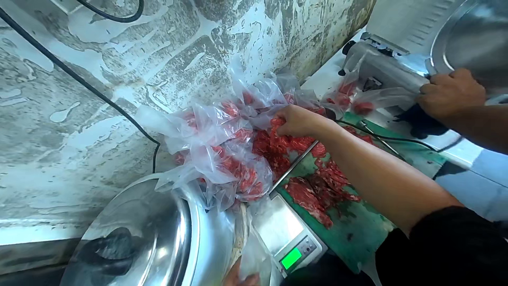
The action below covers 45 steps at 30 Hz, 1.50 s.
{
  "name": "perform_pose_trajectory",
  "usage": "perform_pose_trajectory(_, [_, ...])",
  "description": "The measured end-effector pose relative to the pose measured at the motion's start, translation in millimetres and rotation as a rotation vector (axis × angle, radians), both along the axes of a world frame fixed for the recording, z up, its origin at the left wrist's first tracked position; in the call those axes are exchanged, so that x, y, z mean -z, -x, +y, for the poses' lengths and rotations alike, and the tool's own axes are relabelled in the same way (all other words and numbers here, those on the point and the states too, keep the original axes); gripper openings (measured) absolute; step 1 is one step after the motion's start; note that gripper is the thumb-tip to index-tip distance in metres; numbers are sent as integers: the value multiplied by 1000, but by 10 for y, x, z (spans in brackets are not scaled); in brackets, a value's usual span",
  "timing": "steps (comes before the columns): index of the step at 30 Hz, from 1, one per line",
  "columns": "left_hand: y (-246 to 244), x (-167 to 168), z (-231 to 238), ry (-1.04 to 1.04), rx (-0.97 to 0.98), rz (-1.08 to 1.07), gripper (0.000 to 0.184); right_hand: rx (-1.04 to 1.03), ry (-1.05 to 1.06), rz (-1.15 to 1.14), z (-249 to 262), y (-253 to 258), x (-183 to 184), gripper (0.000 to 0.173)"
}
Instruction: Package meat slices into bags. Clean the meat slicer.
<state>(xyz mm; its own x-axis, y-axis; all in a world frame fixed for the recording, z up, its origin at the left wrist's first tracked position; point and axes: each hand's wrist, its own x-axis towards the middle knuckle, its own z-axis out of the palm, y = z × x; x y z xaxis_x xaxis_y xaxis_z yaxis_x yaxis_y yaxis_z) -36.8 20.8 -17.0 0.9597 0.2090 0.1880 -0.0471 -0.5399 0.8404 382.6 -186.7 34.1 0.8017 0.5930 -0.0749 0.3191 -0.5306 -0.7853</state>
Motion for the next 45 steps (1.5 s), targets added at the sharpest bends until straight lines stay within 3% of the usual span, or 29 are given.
perform_pose_trajectory(3, [-78, -91, -49, -140, 19, 143, 24, 11, -27, 66, -23, 193, -264, 20])
perform_pose_trajectory(10, [-378, -122, -192, -141, 140, 365, 61, -20, -147, 99, -84, 802, -913, 19])
perform_pose_trajectory(15, [-775, -124, -317, -77, 123, 539, 73, -98, -249, 190, -56, 1448, -1155, 20])
perform_pose_trajectory(18, [-917, -101, -380, 20, 128, 541, 77, -83, -209, 225, 20, 1827, -1030, 19])
perform_pose_trajectory(24, [-907, 63, -452, 271, 43, 365, 57, 112, -51, 270, 182, 2404, -235, 14])
perform_pose_trajectory(29, [-818, 109, -426, 191, 117, 420, 77, 197, 6, 340, 145, 2660, 212, 18])
perform_pose_trajectory(35, [-757, 104, -382, 89, 198, 490, 91, -88, 257, 250, 101, 2708, 151, 39])
perform_pose_trajectory(41, [-726, 54, -389, -38, 282, 516, 99, -330, 561, -21, 197, 2699, 128, 27])
perform_pose_trajectory(45, [-717, -12, -394, -52, 320, 513, 98, -292, 599, -81, 247, 2705, 219, 24])
